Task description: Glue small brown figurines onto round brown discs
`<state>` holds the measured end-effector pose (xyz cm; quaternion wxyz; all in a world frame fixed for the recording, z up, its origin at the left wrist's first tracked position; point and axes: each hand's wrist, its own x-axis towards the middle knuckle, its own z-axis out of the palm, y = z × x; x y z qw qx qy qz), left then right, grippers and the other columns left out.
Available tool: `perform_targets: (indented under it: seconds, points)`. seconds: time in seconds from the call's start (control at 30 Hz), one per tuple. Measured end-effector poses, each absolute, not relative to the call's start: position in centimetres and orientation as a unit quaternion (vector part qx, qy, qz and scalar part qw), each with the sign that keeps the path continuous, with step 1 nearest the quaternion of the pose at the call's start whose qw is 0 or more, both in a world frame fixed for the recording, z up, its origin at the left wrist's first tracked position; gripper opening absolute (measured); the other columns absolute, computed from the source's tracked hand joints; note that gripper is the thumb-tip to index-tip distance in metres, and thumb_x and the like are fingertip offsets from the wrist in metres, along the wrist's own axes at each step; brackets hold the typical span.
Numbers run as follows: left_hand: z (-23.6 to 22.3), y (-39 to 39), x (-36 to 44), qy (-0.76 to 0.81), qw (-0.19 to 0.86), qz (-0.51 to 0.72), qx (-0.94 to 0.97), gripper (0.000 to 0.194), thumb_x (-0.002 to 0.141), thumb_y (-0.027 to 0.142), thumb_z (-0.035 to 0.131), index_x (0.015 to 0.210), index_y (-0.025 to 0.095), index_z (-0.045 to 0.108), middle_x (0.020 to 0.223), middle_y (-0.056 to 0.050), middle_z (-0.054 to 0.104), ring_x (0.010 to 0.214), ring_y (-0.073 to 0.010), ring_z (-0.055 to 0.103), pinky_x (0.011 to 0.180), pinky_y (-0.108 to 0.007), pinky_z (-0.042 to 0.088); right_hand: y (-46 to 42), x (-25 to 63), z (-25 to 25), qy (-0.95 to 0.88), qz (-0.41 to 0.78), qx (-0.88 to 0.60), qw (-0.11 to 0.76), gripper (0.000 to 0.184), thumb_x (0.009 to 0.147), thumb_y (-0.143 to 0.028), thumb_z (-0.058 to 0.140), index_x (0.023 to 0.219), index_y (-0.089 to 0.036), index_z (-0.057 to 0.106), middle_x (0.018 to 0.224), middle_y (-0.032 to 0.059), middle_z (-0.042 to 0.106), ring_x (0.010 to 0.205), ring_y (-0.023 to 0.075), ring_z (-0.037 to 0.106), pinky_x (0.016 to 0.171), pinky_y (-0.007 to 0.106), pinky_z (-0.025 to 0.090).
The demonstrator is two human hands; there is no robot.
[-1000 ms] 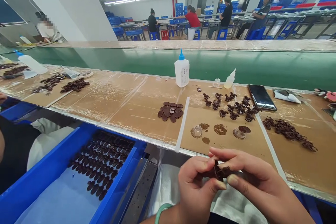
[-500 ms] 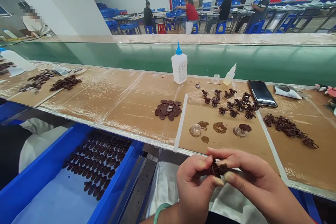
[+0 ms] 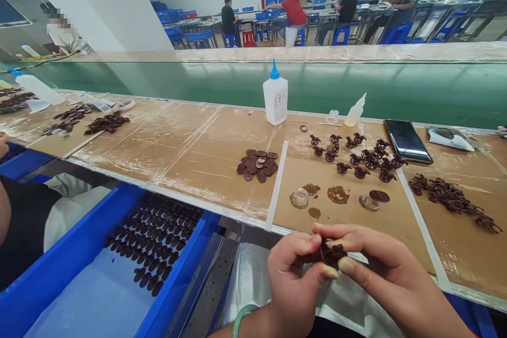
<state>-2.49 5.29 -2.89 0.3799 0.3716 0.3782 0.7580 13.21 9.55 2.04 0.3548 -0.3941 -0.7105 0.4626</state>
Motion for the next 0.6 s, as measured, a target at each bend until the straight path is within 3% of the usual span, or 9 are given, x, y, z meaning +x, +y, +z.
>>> perform_targets:
  seconds: [0.23,0.33,0.43,0.53,0.6]
  points:
    - [-2.3,6.2,-2.2,0.366,0.419,0.752,0.354,0.027,0.073,0.035,0.094,0.097,0.026,0.084,0.083,-0.003,0.079,0.073,-0.0132,0.074,0.068,-0.018,0.059,10.0,12.6,1.8,-0.644,0.527,-0.408,0.375,0.014,0.093,-0.042,0.073,0.096,-0.028,0.075,0.126,0.0081,0.076,0.113,0.0273,0.074,0.096,0.039,0.062]
    - [-2.4,6.3,-2.3,0.333,0.484,0.734,0.341,0.037,0.075,0.041,0.092,0.108,0.027,0.083,0.097,-0.007,0.082,0.086,-0.0217,0.079,0.075,-0.025,0.064,10.1,12.2,1.7,-0.587,0.573,-0.398,0.411,0.014,0.093,-0.040,0.074,0.096,-0.027,0.075,0.127,0.0089,0.075,0.116,0.0269,0.073,0.097,0.038,0.061]
    - [-2.7,6.3,-2.7,0.310,0.530,0.710,0.346,0.042,0.086,0.049,0.081,0.121,0.027,0.078,0.110,-0.013,0.081,0.095,-0.0297,0.079,0.077,-0.036,0.067,10.4,11.8,1.7,-0.568,0.595,-0.393,0.411,0.014,0.094,-0.040,0.073,0.098,-0.027,0.077,0.132,0.0097,0.073,0.122,0.0273,0.070,0.102,0.040,0.059]
    - [-2.8,6.4,-3.0,0.348,0.523,0.694,0.352,0.042,0.093,0.051,0.072,0.127,0.026,0.074,0.132,-0.017,0.073,0.088,-0.0274,0.079,0.068,-0.034,0.068,10.7,11.5,1.8,-0.575,0.586,-0.399,0.409,0.012,0.094,-0.039,0.074,0.096,-0.028,0.078,0.138,0.0087,0.070,0.126,0.0274,0.067,0.104,0.039,0.057]
    - [-2.7,6.6,-3.1,0.389,0.495,0.701,0.335,0.040,0.094,0.052,0.069,0.125,0.026,0.075,0.142,-0.016,0.066,0.082,-0.0237,0.077,0.062,-0.030,0.066,10.8,11.6,1.9,-0.595,0.552,-0.401,0.423,0.011,0.094,-0.039,0.074,0.094,-0.030,0.080,0.130,0.0079,0.073,0.119,0.0257,0.070,0.097,0.034,0.060]
